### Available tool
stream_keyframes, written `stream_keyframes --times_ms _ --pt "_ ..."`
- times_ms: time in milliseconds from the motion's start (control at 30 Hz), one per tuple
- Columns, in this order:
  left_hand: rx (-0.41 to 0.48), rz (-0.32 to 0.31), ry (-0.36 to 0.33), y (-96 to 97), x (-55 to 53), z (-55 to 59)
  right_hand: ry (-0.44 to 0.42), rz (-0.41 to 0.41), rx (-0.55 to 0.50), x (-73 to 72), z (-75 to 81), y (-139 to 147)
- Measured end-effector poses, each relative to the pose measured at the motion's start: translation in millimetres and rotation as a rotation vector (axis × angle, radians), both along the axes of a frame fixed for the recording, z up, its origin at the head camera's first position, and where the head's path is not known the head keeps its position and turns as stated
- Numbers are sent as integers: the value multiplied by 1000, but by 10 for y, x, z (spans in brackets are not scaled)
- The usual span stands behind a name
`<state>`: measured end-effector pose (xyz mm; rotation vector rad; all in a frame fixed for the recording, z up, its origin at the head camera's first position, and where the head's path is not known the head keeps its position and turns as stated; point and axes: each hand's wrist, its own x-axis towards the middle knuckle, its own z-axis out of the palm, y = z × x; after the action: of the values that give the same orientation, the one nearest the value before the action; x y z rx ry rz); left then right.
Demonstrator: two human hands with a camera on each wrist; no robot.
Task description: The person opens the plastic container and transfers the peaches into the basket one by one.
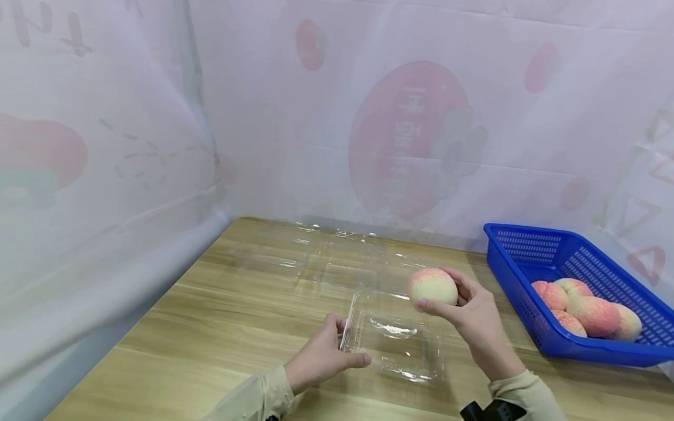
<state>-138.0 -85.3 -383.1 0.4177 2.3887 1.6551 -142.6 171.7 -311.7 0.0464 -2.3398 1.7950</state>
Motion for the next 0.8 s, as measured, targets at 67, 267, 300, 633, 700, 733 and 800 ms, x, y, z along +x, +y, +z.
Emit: stream_keyframes --times_ms 67,267,300,633,700,733,800 --pt "0 1 -1 0 -2 -2 4 -3 5 -1 33 32" --pt "-4 3 6 2 -2 1 0 -20 21 -12 117 125" --pt "-2 3 6 1 -2 2 1 -24 27 -14 129 141" --pt "-1 3 5 -6 3 0 20 -39 51 -29 184 326" --pt "-3 3 4 -8 4 2 28 -43 51 -37 197 382" --pt "-3 2 5 -8 2 4 32 -45 45 -41 207 412" --pt "-2 2 4 -8 2 7 43 -51 31 -49 234 480"
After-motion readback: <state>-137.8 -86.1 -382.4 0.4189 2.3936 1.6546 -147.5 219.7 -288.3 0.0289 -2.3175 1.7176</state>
